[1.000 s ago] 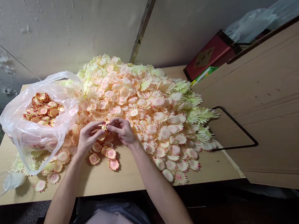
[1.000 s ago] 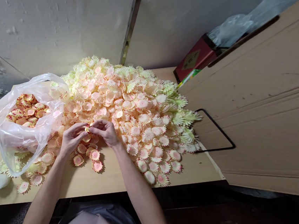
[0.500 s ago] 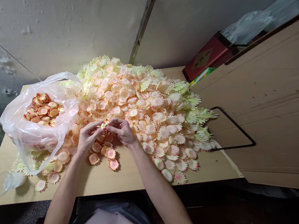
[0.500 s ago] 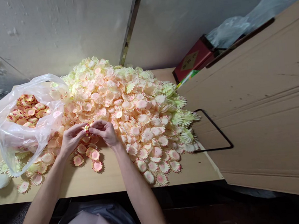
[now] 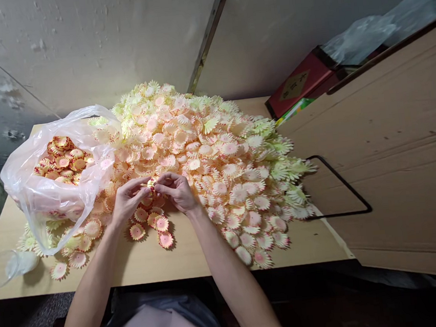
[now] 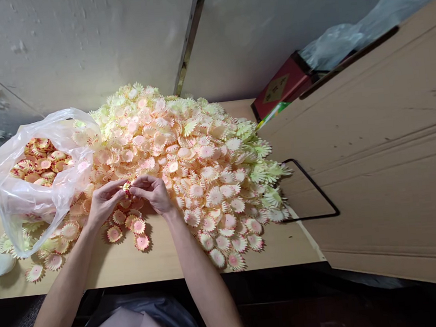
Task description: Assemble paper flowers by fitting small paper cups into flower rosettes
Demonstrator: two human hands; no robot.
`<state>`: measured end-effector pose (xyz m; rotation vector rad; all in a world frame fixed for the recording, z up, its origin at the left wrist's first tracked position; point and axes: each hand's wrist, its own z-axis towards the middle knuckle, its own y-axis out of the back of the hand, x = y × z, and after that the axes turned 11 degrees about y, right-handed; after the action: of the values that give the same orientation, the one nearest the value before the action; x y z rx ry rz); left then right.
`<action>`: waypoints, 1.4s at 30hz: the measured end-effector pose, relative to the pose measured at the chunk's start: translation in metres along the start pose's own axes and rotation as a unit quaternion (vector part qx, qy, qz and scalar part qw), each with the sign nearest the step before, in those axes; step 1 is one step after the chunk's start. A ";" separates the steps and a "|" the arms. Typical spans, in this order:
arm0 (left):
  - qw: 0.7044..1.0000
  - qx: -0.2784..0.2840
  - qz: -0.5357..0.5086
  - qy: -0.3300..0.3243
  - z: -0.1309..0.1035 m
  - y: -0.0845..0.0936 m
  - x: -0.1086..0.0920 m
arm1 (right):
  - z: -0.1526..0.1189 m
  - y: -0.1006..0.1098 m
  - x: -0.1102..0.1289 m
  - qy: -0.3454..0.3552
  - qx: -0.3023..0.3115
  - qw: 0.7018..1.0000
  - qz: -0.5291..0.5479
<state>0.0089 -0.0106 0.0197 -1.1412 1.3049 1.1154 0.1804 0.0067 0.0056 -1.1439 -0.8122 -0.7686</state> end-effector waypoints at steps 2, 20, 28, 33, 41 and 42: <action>1.000 -0.001 -0.004 0.007 0.000 0.000 -0.001 | 0.000 0.000 0.000 0.001 0.002 1.000 -0.001; 1.000 0.005 0.018 -0.004 -0.003 0.000 -0.006 | 0.003 0.005 -0.005 0.001 -0.009 1.000 0.000; 1.000 0.006 -0.002 0.004 -0.002 0.001 -0.003 | 0.001 0.003 -0.001 -0.019 0.007 1.000 0.002; 1.000 0.004 -0.005 0.009 -0.002 0.001 -0.003 | 0.001 0.003 -0.001 -0.016 0.005 1.000 -0.002; 1.000 0.003 -0.011 0.011 -0.003 0.000 -0.004 | 0.002 0.003 -0.001 -0.007 0.008 1.000 0.009; 1.000 0.002 -0.010 0.012 -0.003 0.000 -0.004 | 0.002 0.003 -0.001 -0.009 0.007 1.000 0.007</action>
<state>0.0088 -0.0135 0.0240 -1.1657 1.3114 1.0881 0.1820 0.0089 0.0043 -1.1441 -0.8220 -0.7412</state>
